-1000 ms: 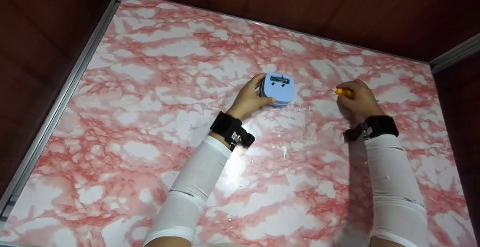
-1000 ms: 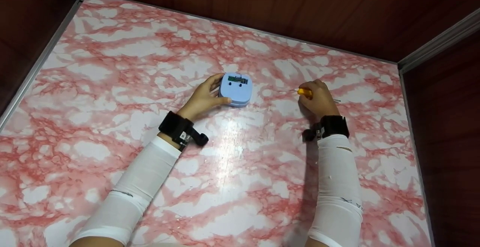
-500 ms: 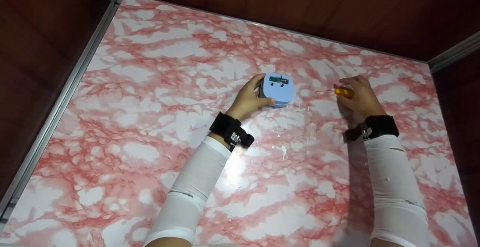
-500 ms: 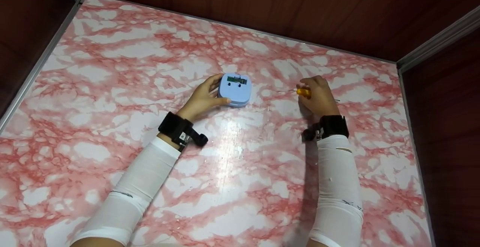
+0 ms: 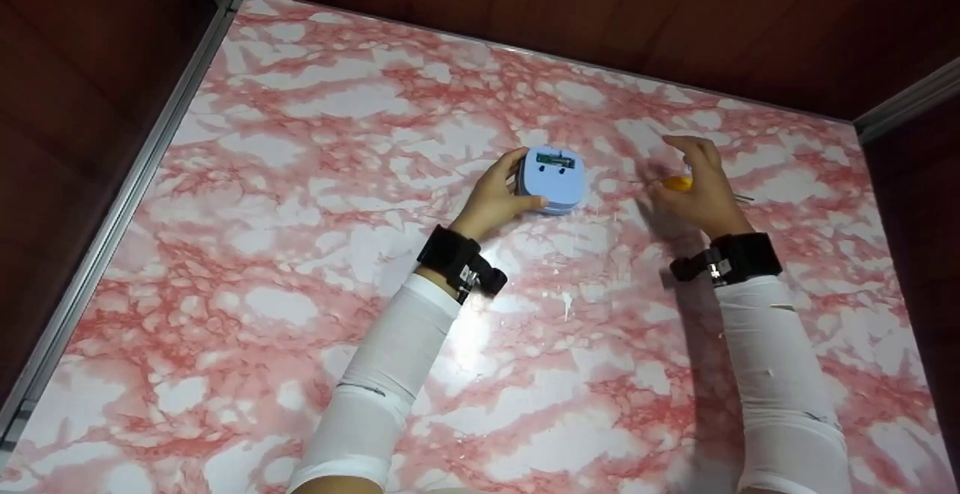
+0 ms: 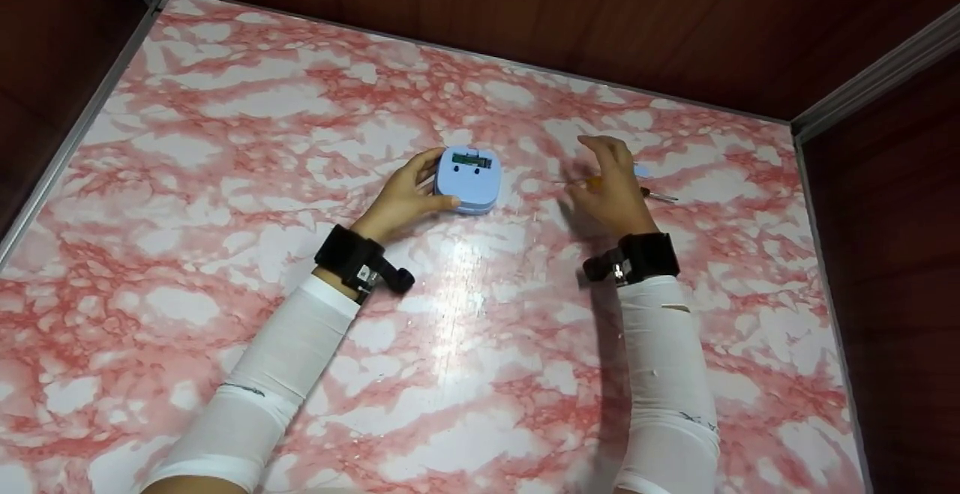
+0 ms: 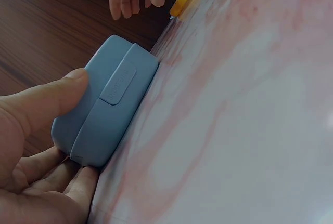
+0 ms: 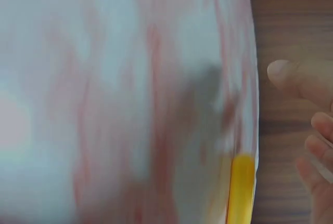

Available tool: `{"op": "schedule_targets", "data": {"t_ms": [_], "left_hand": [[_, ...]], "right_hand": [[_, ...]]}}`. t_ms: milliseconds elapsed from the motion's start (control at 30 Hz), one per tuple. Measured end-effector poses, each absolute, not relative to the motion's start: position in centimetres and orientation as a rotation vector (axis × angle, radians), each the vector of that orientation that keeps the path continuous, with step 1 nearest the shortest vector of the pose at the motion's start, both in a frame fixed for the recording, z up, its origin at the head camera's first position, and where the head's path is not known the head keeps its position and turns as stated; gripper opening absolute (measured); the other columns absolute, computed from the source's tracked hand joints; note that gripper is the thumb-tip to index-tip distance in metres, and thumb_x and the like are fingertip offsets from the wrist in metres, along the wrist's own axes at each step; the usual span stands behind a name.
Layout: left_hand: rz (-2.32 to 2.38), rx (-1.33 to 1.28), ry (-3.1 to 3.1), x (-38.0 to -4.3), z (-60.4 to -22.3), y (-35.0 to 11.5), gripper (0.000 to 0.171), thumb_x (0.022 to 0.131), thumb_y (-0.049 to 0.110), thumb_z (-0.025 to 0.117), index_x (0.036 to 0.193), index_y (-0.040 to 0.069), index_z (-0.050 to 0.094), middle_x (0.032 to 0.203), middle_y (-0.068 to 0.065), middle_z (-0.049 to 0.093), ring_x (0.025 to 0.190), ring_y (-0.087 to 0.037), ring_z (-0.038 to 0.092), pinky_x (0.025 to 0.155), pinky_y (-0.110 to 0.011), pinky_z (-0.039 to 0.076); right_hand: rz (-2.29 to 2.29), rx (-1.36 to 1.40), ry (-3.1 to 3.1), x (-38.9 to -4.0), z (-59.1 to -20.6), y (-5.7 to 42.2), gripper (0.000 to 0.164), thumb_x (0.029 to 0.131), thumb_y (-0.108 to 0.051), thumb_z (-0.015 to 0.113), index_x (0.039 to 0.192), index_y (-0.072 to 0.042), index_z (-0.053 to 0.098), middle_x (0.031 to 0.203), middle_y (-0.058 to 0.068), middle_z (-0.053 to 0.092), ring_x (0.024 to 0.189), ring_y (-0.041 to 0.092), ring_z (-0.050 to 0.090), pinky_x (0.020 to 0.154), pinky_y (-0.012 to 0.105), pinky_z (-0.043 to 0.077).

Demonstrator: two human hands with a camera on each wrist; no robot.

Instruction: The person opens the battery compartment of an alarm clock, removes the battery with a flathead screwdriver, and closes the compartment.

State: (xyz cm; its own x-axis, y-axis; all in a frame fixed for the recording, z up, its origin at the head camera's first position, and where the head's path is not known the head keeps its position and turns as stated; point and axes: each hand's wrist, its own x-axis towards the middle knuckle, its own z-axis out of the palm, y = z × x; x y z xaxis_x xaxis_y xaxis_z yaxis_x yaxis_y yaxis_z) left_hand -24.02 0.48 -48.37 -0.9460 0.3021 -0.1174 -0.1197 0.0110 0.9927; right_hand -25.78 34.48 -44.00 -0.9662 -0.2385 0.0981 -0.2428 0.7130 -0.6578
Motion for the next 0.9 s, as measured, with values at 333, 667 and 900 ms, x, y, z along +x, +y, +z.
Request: {"op": "schedule_targets", "data": {"t_ms": [333,667,900], "left_hand": [[2.023,0.201,1.994,-24.0,-48.3,0.4,0.089,0.084,0.004,0.081,0.158,0.012,0.033,0.159,-0.014,0.037,0.146,-0.030,0.036,0.114,-0.031,0.039],[2.014,0.190,2.020,-24.1,-48.4,0.5,0.089,0.083,0.002,0.081,0.158,0.011,0.034,0.158,-0.014,0.038,0.145,-0.031,0.038,0.113,-0.032,0.040],[2.002,0.186,2.019,-24.1,-48.4,0.4,0.089,0.084,0.005,0.081,0.158,0.014,0.033,0.159,-0.011,0.039,0.144,-0.028,0.039,0.110,-0.032,0.043]], "right_hand": [[1.606,0.469,-2.842,-24.8,-43.5,30.0,0.086,0.091,0.005,0.070,0.161,-0.009,0.022,0.163,0.017,0.013,0.150,0.042,0.021,0.117,0.051,0.034],[1.736,0.490,-2.887,-25.8,-46.1,26.9,0.097,0.088,-0.004,0.078,0.163,-0.012,0.016,0.168,0.009,0.017,0.153,0.028,0.021,0.119,0.048,0.032],[1.797,0.578,-2.900,-25.9,-46.8,25.2,0.095,0.089,-0.001,0.076,0.163,-0.009,0.016,0.165,0.014,0.023,0.151,0.033,0.025,0.119,0.048,0.030]]}}
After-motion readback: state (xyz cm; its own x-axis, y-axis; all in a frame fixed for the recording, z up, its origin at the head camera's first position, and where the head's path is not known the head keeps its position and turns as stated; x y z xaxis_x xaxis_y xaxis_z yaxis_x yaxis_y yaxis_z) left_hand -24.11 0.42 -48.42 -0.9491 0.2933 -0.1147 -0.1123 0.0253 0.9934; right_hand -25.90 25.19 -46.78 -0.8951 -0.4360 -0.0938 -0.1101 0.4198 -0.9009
